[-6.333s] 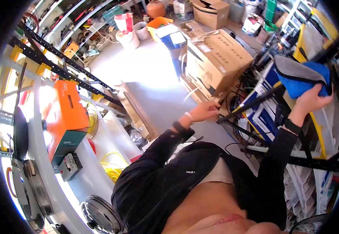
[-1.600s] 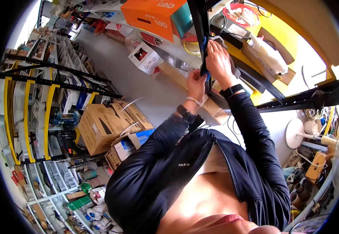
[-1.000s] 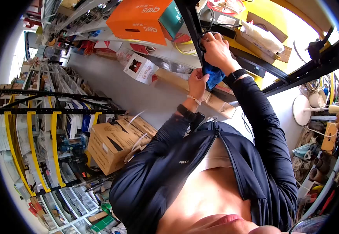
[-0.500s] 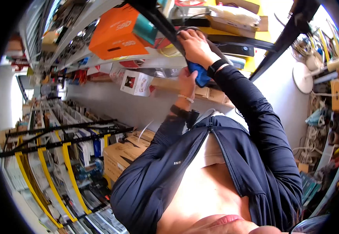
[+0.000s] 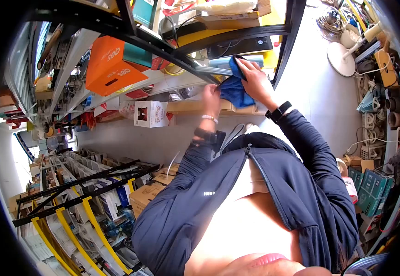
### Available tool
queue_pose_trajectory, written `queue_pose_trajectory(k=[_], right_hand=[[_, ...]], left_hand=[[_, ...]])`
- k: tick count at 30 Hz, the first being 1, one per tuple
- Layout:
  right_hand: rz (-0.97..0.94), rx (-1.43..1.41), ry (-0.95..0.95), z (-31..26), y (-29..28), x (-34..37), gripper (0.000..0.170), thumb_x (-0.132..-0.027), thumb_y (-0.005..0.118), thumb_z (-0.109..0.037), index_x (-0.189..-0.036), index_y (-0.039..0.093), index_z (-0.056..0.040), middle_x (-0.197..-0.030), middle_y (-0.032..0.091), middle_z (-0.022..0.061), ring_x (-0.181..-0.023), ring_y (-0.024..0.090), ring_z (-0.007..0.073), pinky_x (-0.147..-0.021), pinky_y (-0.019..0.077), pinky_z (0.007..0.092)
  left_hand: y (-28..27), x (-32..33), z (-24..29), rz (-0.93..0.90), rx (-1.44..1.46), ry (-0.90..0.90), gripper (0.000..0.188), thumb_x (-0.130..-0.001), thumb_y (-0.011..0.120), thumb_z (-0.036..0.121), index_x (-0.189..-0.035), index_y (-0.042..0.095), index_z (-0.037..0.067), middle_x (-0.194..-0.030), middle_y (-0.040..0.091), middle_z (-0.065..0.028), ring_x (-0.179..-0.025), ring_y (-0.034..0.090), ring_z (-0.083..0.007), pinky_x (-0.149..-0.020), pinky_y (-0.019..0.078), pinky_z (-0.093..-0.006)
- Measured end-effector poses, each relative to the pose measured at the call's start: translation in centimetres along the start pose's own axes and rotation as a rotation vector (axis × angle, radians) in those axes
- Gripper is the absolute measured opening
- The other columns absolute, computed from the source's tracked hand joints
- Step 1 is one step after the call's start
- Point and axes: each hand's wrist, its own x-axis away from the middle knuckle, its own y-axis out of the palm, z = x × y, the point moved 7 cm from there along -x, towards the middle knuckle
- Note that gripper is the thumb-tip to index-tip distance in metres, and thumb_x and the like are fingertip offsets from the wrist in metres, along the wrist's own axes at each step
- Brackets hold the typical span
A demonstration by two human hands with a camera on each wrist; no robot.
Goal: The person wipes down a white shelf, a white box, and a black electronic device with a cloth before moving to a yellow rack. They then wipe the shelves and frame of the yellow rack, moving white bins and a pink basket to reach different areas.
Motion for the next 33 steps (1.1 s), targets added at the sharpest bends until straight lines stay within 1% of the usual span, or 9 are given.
queue_pose_trajectory(k=[5, 7, 9, 13, 16, 19, 23, 28, 33], right_hand=[[-0.540, -0.030, 0.398, 14.6, 6.2, 7.3, 0.039, -0.084, 0.063, -0.011, -0.120, 0.055, 0.0013, -0.115, 0.060, 0.0262, -0.103, 0.059, 0.0398, -0.091, 0.0475, 0.0400], [-0.278, -0.465, 0.530, 22.2, 8.1, 12.1, 0.044, -0.086, 0.067, -0.023, -0.118, 0.055, 0.0033, -0.112, 0.061, 0.0269, -0.101, 0.061, 0.0378, -0.090, 0.0475, 0.0401], [-0.320, -0.499, 0.705, 25.1, 4.5, 14.3, 0.050, -0.087, 0.067, -0.033, -0.118, 0.054, 0.0044, -0.109, 0.063, 0.0266, -0.099, 0.062, 0.0355, -0.088, 0.0482, 0.0398], [-0.429, -0.037, 0.691, 28.5, -6.8, 14.3, 0.049, -0.088, 0.064, -0.038, -0.111, 0.059, 0.0051, -0.104, 0.065, 0.0253, -0.091, 0.065, 0.0362, -0.082, 0.0504, 0.0399], [-0.239, -0.447, 0.637, 35.4, -10.2, 16.1, 0.040, -0.091, 0.064, -0.030, -0.112, 0.062, 0.0032, -0.100, 0.068, 0.0121, -0.093, 0.063, 0.0207, -0.084, 0.0489, 0.0342], [0.030, -0.858, 0.723, 44.0, -13.3, 18.8, 0.034, -0.095, 0.061, -0.028, -0.117, 0.063, -0.0019, -0.105, 0.065, 0.0011, -0.098, 0.057, 0.0101, -0.090, 0.0439, 0.0265], [0.098, -0.735, 0.987, 50.0, -19.7, 20.0, 0.038, -0.096, 0.059, -0.034, -0.118, 0.063, -0.0029, -0.108, 0.064, 0.0006, -0.099, 0.056, 0.0105, -0.091, 0.0414, 0.0268], [-0.133, -0.524, 0.965, 54.2, -17.7, 17.0, 0.037, -0.092, 0.062, -0.033, -0.117, 0.060, -0.0061, -0.090, 0.063, 0.0001, -0.083, 0.057, 0.0104, -0.070, 0.0474, 0.0278], [-0.258, -0.643, 1.101, 50.4, -13.4, 10.9, 0.053, -0.088, 0.051, -0.017, -0.139, 0.039, -0.0114, -0.098, 0.061, 0.0073, -0.078, 0.059, 0.0153, -0.060, 0.0506, 0.0348]], left_hand=[[3.6, 0.1, -0.8, -0.174, -0.419, 0.062, 0.024, -0.091, 0.062, 0.023, -0.099, 0.061, 0.000, -0.086, 0.066, -0.0136, -0.077, 0.061, -0.0214, -0.072, 0.0483, -0.0359], [6.5, 0.4, -0.8, -0.316, -0.345, 0.016, 0.029, -0.091, 0.063, 0.029, -0.094, 0.065, 0.000, -0.081, 0.067, -0.0132, -0.073, 0.062, -0.0224, -0.070, 0.0483, -0.0373], [9.3, 0.6, -1.6, -0.369, -0.451, -0.146, 0.045, -0.090, 0.060, 0.043, -0.088, 0.069, -0.002, -0.070, 0.067, -0.0113, -0.065, 0.059, -0.0175, -0.064, 0.0465, -0.0365], [19.2, 4.8, 2.5, -0.746, -0.551, -0.163, 0.045, -0.080, 0.073, 0.041, -0.095, 0.070, -0.001, -0.080, 0.068, -0.0123, -0.072, 0.062, -0.0174, -0.068, 0.0492, -0.0342], [26.4, 7.1, 4.3, -0.895, -0.560, -0.109, 0.044, -0.077, 0.075, 0.036, -0.099, 0.068, -0.001, -0.084, 0.069, -0.0114, -0.075, 0.063, -0.0167, -0.072, 0.0508, -0.0324], [31.1, 7.0, 4.3, -0.717, -0.314, -0.248, 0.033, -0.084, 0.072, 0.031, -0.099, 0.069, 0.001, -0.081, 0.067, -0.0018, -0.075, 0.056, -0.0086, -0.070, 0.0487, -0.0277], [32.5, 6.7, 10.2, -0.465, 0.170, -0.243, 0.035, -0.092, 0.066, 0.025, -0.115, 0.064, -0.001, -0.100, 0.067, -0.0012, -0.089, 0.059, -0.0090, -0.083, 0.0495, -0.0276], [28.8, 6.3, 8.7, -0.311, -0.198, -0.252, 0.030, -0.090, 0.068, 0.024, -0.103, 0.069, -0.002, -0.088, 0.068, -0.0013, -0.081, 0.058, -0.0093, -0.079, 0.0485, -0.0270], [24.7, 6.3, 11.5, 0.030, -0.227, -0.196, 0.024, -0.085, 0.070, 0.016, -0.102, 0.070, -0.002, -0.092, 0.069, -0.0069, -0.083, 0.061, -0.0131, -0.079, 0.0500, -0.0285]])
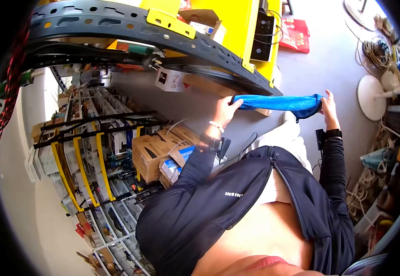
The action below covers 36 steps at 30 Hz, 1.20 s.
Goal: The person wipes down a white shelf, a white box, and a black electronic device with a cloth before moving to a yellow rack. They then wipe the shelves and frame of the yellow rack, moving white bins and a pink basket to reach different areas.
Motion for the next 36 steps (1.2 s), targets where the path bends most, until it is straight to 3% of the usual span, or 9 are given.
queue_pose_trajectory(k=[6, 10, 12, 16, 20, 23, 30, 33, 36], right_hand=[[-0.634, 0.038, -0.334, -13.6, 7.1, 2.2, 0.052, -0.084, 0.071, -0.038, -0.124, 0.057, -0.0087, -0.114, 0.059, 0.0075, -0.108, 0.054, 0.0207, -0.091, 0.0448, 0.0328], [-0.917, 0.473, -0.807, -21.1, 9.2, 6.2, 0.065, -0.063, 0.083, -0.008, -0.122, 0.056, -0.0044, -0.111, 0.062, 0.0087, -0.104, 0.057, 0.0205, -0.094, 0.0450, 0.0348], [-0.949, 0.589, -0.734, -22.3, 9.5, 5.9, 0.042, -0.062, 0.082, -0.006, -0.101, 0.068, -0.0062, -0.103, 0.064, 0.0116, -0.101, 0.059, 0.0270, -0.093, 0.0454, 0.0346], [-0.685, 0.707, -1.100, -23.9, 9.5, 1.9, 0.026, -0.069, 0.082, -0.025, -0.089, 0.075, -0.0101, -0.123, 0.058, 0.0137, -0.109, 0.053, 0.0331, -0.098, 0.0418, 0.0407], [-0.837, 0.610, -1.155, -28.9, 8.6, 4.3, 0.029, -0.074, 0.079, -0.024, -0.097, 0.074, -0.0064, -0.124, 0.060, 0.0144, -0.112, 0.055, 0.0286, -0.098, 0.0433, 0.0383], [-1.283, 0.465, -0.606, -29.9, 8.6, 6.7, 0.031, -0.086, 0.073, -0.023, -0.103, 0.069, 0.0021, -0.089, 0.068, 0.0022, -0.085, 0.059, 0.0107, -0.083, 0.0454, 0.0261], [-1.827, -0.167, -0.447, -35.7, 10.4, 18.1, 0.060, -0.100, 0.042, -0.043, -0.140, 0.042, 0.0022, -0.137, 0.049, 0.0117, -0.125, 0.045, 0.0201, -0.107, 0.0325, 0.0352], [-1.823, -0.172, -0.792, -37.5, 9.7, 20.3, 0.075, -0.095, 0.043, -0.056, -0.145, 0.034, -0.0007, -0.151, 0.033, 0.0139, -0.138, 0.032, 0.0273, -0.112, 0.0261, 0.0441], [-1.665, -0.034, -1.124, -39.5, 6.3, 22.5, 0.060, -0.094, 0.055, -0.027, -0.147, 0.034, -0.0061, -0.153, 0.031, 0.0101, -0.140, 0.030, 0.0244, -0.112, 0.0269, 0.0428]], left_hand=[[-5.3, 0.2, 4.0, 0.304, 0.082, 0.226, 0.027, -0.078, 0.066, 0.006, -0.103, 0.070, -0.005, -0.124, 0.061, -0.0126, -0.112, 0.057, -0.0218, -0.102, 0.0393, -0.0336], [-7.1, 1.3, 7.3, 0.389, 0.402, 0.324, 0.027, -0.085, 0.059, 0.011, -0.107, 0.065, -0.002, -0.118, 0.065, -0.0151, -0.097, 0.061, -0.0165, -0.089, 0.0458, -0.0283], [-7.7, 2.3, 8.4, 0.456, 0.503, 0.354, 0.020, -0.086, 0.058, 0.013, -0.097, 0.066, -0.002, -0.118, 0.065, -0.0164, -0.093, 0.061, -0.0161, -0.086, 0.0465, -0.0284], [-6.9, 6.5, 14.2, 0.731, 0.442, 0.444, 0.017, -0.093, 0.057, 0.014, -0.088, 0.062, -0.002, -0.105, 0.068, -0.0108, -0.087, 0.059, -0.0125, -0.082, 0.0453, -0.0263], [-5.2, 10.5, 17.3, 0.931, 0.184, 0.448, 0.019, -0.092, 0.064, 0.013, -0.103, 0.063, -0.002, -0.103, 0.062, -0.0020, -0.092, 0.054, -0.0081, -0.082, 0.0419, -0.0219], [-2.3, 11.2, 21.5, 0.823, 0.148, 0.454, 0.066, -0.086, 0.073, 0.023, -0.137, 0.038, 0.000, -0.125, 0.055, -0.0098, -0.111, 0.053, -0.0173, -0.100, 0.0406, -0.0325], [5.9, 7.7, 31.0, 0.841, -0.528, 0.600, 0.090, -0.070, 0.086, 0.031, -0.138, 0.037, 0.000, -0.131, 0.050, -0.0177, -0.122, 0.049, -0.0292, -0.101, 0.0406, -0.0390], [4.2, 7.5, 31.7, 1.132, -0.580, 0.643, 0.064, -0.070, 0.076, 0.003, -0.128, 0.051, 0.007, -0.126, 0.051, -0.0194, -0.115, 0.051, -0.0391, -0.097, 0.0438, -0.0447], [-0.8, 9.9, 34.5, 1.551, -0.627, 0.775, 0.047, -0.071, 0.074, 0.003, -0.115, 0.058, 0.008, -0.119, 0.055, -0.0175, -0.109, 0.055, -0.0381, -0.094, 0.0453, -0.0448]])
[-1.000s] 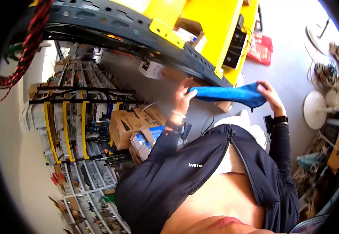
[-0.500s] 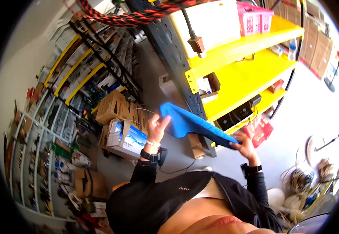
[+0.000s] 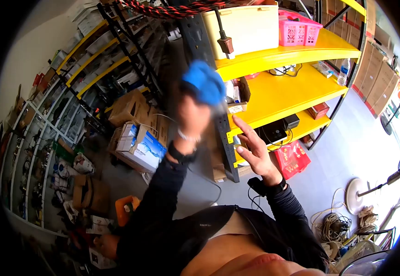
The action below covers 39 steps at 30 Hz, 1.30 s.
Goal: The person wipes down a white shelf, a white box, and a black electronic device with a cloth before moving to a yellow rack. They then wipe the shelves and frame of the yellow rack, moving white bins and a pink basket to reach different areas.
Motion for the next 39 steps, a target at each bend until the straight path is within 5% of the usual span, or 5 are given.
queue_pose_trajectory(k=[12, 18, 23, 26, 39], right_hand=[[0.220, 0.041, 0.131, 4.1, -4.7, 3.6, 0.038, -0.091, 0.058, -0.004, -0.129, 0.051, -0.0047, -0.123, 0.053, 0.0080, -0.113, 0.056, 0.0193, -0.089, 0.0494, 0.0308], [0.299, 0.084, -0.275, -3.1, -7.6, -3.3, 0.077, -0.094, 0.056, -0.035, -0.153, 0.014, -0.0102, -0.158, 0.015, 0.0132, -0.145, 0.014, 0.0268, -0.110, 0.0299, 0.0385], [0.766, -0.087, -0.369, -3.7, -14.4, -8.3, 0.048, -0.091, 0.056, 0.000, -0.136, 0.042, -0.0052, -0.121, 0.054, 0.0080, -0.107, 0.053, 0.0160, -0.094, 0.0446, 0.0289], [0.874, -0.192, -0.439, -2.9, -18.4, -11.6, 0.041, -0.089, 0.058, 0.003, -0.128, 0.050, -0.0054, -0.114, 0.059, 0.0063, -0.100, 0.057, 0.0140, -0.089, 0.0470, 0.0258], [0.888, 1.404, -0.349, -5.3, -9.5, -22.5, 0.057, -0.075, 0.066, -0.017, -0.130, 0.052, -0.0178, -0.123, 0.053, 0.0120, -0.102, 0.051, 0.0351, -0.066, 0.0516, 0.0409]], left_hand=[[5.7, -1.7, 1.1, -0.349, -0.565, 0.146, 0.010, -0.075, 0.065, 0.005, -0.076, 0.066, 0.014, -0.129, 0.058, 0.0054, -0.123, 0.044, -0.0244, -0.091, 0.0378, -0.0549], [10.4, -1.9, 8.3, -0.325, 0.354, 0.145, 0.040, -0.073, 0.064, 0.002, -0.112, 0.058, 0.002, -0.125, 0.053, -0.0214, -0.111, 0.051, -0.0406, -0.096, 0.0428, -0.0433], [15.3, -6.0, 8.9, -1.063, 0.623, 0.027, 0.057, -0.081, 0.063, 0.012, -0.132, 0.044, -0.004, -0.123, 0.054, -0.0201, -0.114, 0.054, -0.0284, -0.099, 0.0421, -0.0357], [13.6, -11.7, 8.3, -0.650, 0.357, 0.241, 0.032, -0.086, 0.058, 0.012, -0.114, 0.063, -0.001, -0.116, 0.063, -0.0214, -0.106, 0.063, -0.0296, -0.092, 0.0479, -0.0342], [14.1, -20.5, 1.4, -0.863, -0.656, 0.345, 0.022, -0.082, 0.046, 0.003, -0.098, 0.061, 0.000, -0.092, 0.065, -0.0223, -0.091, 0.060, -0.0422, -0.079, 0.0493, -0.0478]])
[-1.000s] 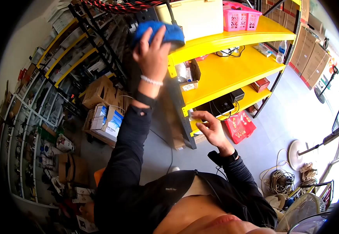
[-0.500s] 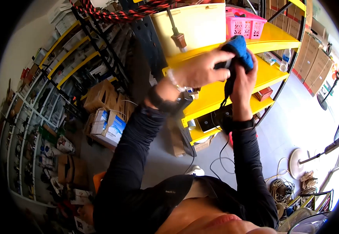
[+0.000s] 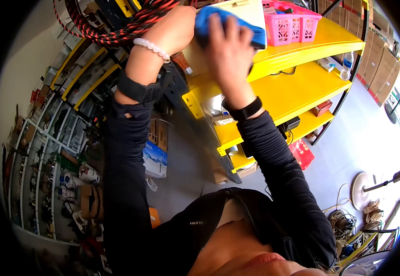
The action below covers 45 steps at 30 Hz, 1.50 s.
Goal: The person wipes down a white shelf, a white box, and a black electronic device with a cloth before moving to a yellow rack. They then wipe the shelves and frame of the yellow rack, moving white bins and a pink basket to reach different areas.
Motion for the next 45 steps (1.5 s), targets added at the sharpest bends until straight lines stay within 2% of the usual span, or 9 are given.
queue_pose_trajectory(k=[7, 13, 19, 23, 27, 31, 33, 39, 45], right_hand=[[0.094, -0.079, -0.214, 7.0, -1.0, -3.1, 0.051, -0.077, 0.062, -0.018, -0.126, 0.056, -0.0284, -0.107, 0.055, -0.0006, -0.090, 0.055, 0.0260, -0.058, 0.0528, 0.0366], [-0.069, -0.125, -0.496, -0.1, -0.4, 1.4, 0.044, -0.080, 0.058, -0.018, -0.124, 0.059, -0.0247, -0.105, 0.051, 0.0000, -0.091, 0.052, 0.0227, -0.063, 0.0544, 0.0347], [0.039, -0.139, -0.035, 8.0, -0.4, -2.3, 0.048, -0.074, 0.066, -0.014, -0.120, 0.061, -0.0255, -0.108, 0.058, 0.0022, -0.087, 0.056, 0.0285, -0.064, 0.0544, 0.0423], [-0.044, -0.179, -0.515, 0.9, -0.7, 1.8, 0.039, -0.080, 0.057, -0.018, -0.117, 0.061, -0.0292, -0.097, 0.051, -0.0026, -0.086, 0.053, 0.0201, -0.061, 0.0532, 0.0340], [-0.120, -0.179, -0.277, 7.9, -0.3, -1.7, 0.039, -0.079, 0.058, -0.012, -0.114, 0.064, -0.0281, -0.103, 0.059, -0.0011, -0.088, 0.058, 0.0257, -0.066, 0.0540, 0.0377], [0.233, -0.346, -0.182, 13.2, -3.5, -6.9, 0.048, -0.072, 0.070, -0.010, -0.119, 0.062, -0.0181, -0.103, 0.061, 0.0126, -0.086, 0.060, 0.0365, -0.075, 0.0532, 0.0430], [-0.137, -0.441, 0.025, 11.9, -3.4, -8.3, 0.051, -0.081, 0.061, -0.009, -0.130, 0.047, -0.0034, -0.102, 0.056, 0.0197, -0.097, 0.053, 0.0447, -0.086, 0.0429, 0.0523], [-0.304, -0.157, -0.139, 10.5, -0.7, -1.0, 0.053, -0.070, 0.070, -0.007, -0.122, 0.061, -0.0113, -0.095, 0.061, 0.0152, -0.088, 0.061, 0.0363, -0.077, 0.0517, 0.0435], [0.132, -0.195, -0.157, 11.1, -4.3, -6.3, 0.042, -0.075, 0.064, -0.007, -0.117, 0.061, -0.0116, -0.088, 0.059, 0.0150, -0.079, 0.062, 0.0357, -0.067, 0.0542, 0.0402]], left_hand=[[-0.1, -0.2, -1.1, 0.008, 0.048, -0.091, 0.035, -0.082, 0.041, 0.007, -0.110, 0.062, 0.001, -0.094, 0.064, -0.0240, -0.089, 0.060, -0.0424, -0.076, 0.0479, -0.0477], [-0.7, -0.4, -0.2, -0.060, 0.083, -0.157, 0.033, -0.084, 0.039, 0.011, -0.107, 0.061, 0.004, -0.090, 0.065, -0.0225, -0.082, 0.061, -0.0406, -0.069, 0.0472, -0.0459], [-1.0, 0.3, -0.8, 0.052, 0.189, -0.229, 0.033, -0.083, 0.038, 0.009, -0.111, 0.055, 0.005, -0.088, 0.068, -0.0186, -0.079, 0.063, -0.0364, -0.069, 0.0473, -0.0441], [-1.7, 0.4, 0.1, 0.067, 0.185, -0.254, 0.030, -0.085, 0.039, 0.012, -0.111, 0.054, 0.006, -0.089, 0.067, -0.0195, -0.079, 0.062, -0.0380, -0.070, 0.0470, -0.0441], [-0.9, 0.6, -0.8, -0.036, 0.218, -0.300, 0.030, -0.087, 0.039, 0.013, -0.113, 0.053, 0.006, -0.098, 0.068, -0.0192, -0.084, 0.063, -0.0380, -0.073, 0.0477, -0.0442], [-0.9, 0.7, -0.4, -0.056, 0.232, -0.343, 0.030, -0.088, 0.040, 0.013, -0.114, 0.051, 0.004, -0.102, 0.068, -0.0186, -0.087, 0.063, -0.0383, -0.076, 0.0485, -0.0427], [-0.9, 0.8, -0.5, -0.028, 0.249, -0.305, 0.030, -0.089, 0.040, 0.013, -0.114, 0.052, 0.001, -0.101, 0.067, -0.0212, -0.088, 0.063, -0.0380, -0.076, 0.0484, -0.0411], [-1.0, 0.7, -0.9, 0.107, 0.350, -0.148, 0.031, -0.086, 0.047, 0.019, -0.106, 0.057, -0.002, -0.076, 0.062, -0.0243, -0.073, 0.061, -0.0406, -0.068, 0.0470, -0.0456], [-1.7, 1.1, -0.6, 0.021, 0.379, -0.116, 0.037, -0.090, 0.042, 0.023, -0.108, 0.059, -0.005, -0.091, 0.063, -0.0215, -0.088, 0.060, -0.0328, -0.078, 0.0449, -0.0373]])
